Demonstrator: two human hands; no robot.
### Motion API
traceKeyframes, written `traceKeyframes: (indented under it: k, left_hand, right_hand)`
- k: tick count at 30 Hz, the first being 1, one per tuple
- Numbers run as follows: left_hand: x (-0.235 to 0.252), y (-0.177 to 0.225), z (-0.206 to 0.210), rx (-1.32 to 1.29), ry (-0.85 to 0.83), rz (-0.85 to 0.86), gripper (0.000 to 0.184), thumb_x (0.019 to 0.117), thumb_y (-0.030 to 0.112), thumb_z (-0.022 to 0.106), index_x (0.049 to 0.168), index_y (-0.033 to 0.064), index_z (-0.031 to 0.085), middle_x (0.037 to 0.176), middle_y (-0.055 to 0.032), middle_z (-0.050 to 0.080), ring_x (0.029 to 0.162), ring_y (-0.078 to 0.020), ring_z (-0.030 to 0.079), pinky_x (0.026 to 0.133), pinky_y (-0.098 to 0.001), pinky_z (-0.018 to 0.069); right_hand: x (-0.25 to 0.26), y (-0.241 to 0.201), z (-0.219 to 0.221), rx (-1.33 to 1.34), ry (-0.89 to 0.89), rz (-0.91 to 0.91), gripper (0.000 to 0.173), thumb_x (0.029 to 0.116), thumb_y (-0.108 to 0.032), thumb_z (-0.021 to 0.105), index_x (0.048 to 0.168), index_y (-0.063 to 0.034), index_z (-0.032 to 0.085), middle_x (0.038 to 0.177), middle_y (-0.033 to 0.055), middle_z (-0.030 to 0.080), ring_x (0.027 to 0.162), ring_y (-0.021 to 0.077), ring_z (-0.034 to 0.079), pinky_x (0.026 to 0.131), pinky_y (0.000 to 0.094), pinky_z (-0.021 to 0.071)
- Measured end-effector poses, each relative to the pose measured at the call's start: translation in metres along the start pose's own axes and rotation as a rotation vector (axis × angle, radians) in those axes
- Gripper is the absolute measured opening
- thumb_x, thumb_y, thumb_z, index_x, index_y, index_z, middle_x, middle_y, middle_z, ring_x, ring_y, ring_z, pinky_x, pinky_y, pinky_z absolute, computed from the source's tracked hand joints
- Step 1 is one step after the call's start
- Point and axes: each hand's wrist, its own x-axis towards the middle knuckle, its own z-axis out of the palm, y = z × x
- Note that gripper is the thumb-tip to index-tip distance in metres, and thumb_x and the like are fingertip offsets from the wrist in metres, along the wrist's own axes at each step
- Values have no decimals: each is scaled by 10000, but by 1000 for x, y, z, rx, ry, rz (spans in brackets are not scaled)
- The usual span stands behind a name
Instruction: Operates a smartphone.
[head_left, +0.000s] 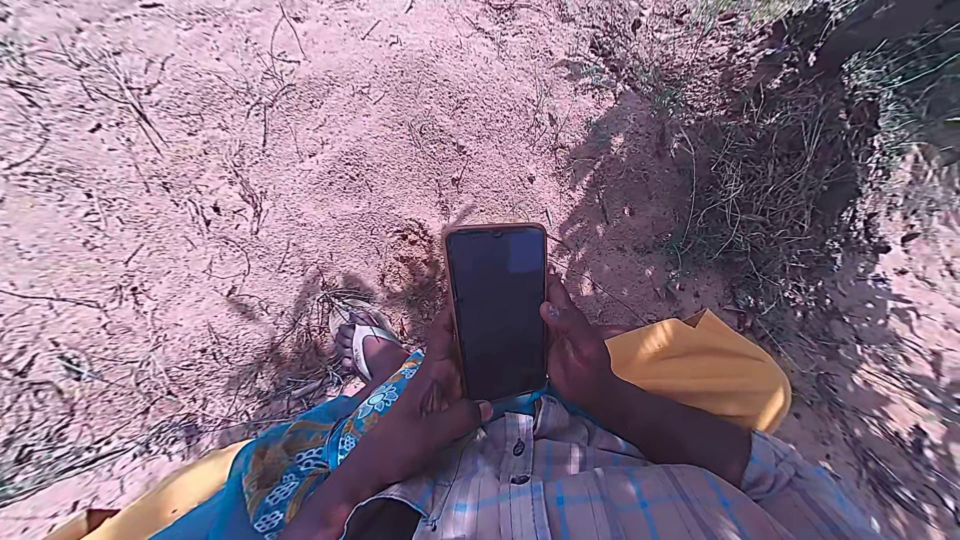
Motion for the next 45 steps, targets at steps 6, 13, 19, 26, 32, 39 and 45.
traceKeyframes:
  k: [6,13,19,26,32,39,45]
  left_hand:
    - [0,-2,1,-20,-12,41,1013,796,-28,691,1558,190,60,1491,82,482,1329,-105,551,1069,-300,527]
    - [1,1,1,-16,-3,-4,1039,801,-27,676,1573,185,13,1490,60,479,1317,-111,561,1066,-302,529]
    - [0,2,1,-16,22,-40,1025,803,-32,657,1572,161,8,1482,37,491,1310,-113,568,1066,-300,529]
    - [0,3,1,0,29,-65,1023,791,-58,634,1579,177,25,1466,40,513,1294,-102,579,1056,-287,531]
    - [1,3,2,44,41,-81,1031,790,-84,606,1588,203,20,1453,54,521,1277,-85,587,1046,-264,531]
    - [1,3,3,50,8,-91,1089,799,-87,622,1600,171,-71,1522,45,457,1338,-85,538,1086,-270,504]
    - [1,2,3,59,10,-91,1086,796,-81,618,1603,173,-62,1502,45,478,1318,-84,554,1082,-267,505]
  right_hand:
    - [0,-2,2,10,-38,-43,351,972,-118,376,1296,-7,454,1140,-12,595,1057,-22,604,974,200,496]
    - [1,0,0,11,-6,-6,391,963,-144,368,1326,-47,476,1119,-20,626,1042,3,626,967,232,516]
    - [1,0,0,-1,7,29,420,955,-143,369,1355,-87,483,1141,-26,643,1064,17,635,981,248,519]
    - [0,0,-1,-8,8,37,402,960,-160,381,1341,-122,505,1123,-49,651,1059,12,636,972,248,523]
    - [1,-3,-1,30,31,79,468,964,-172,371,1423,-120,450,1200,-20,633,1124,39,618,1014,275,506]
    - [2,-3,-2,60,39,58,452,930,-128,405,1378,-148,468,1156,-40,643,1083,32,635,986,259,521]
    - [2,-3,-3,67,9,63,564,845,-22,445,1399,-131,437,1148,-23,649,1026,43,660,934,263,551]
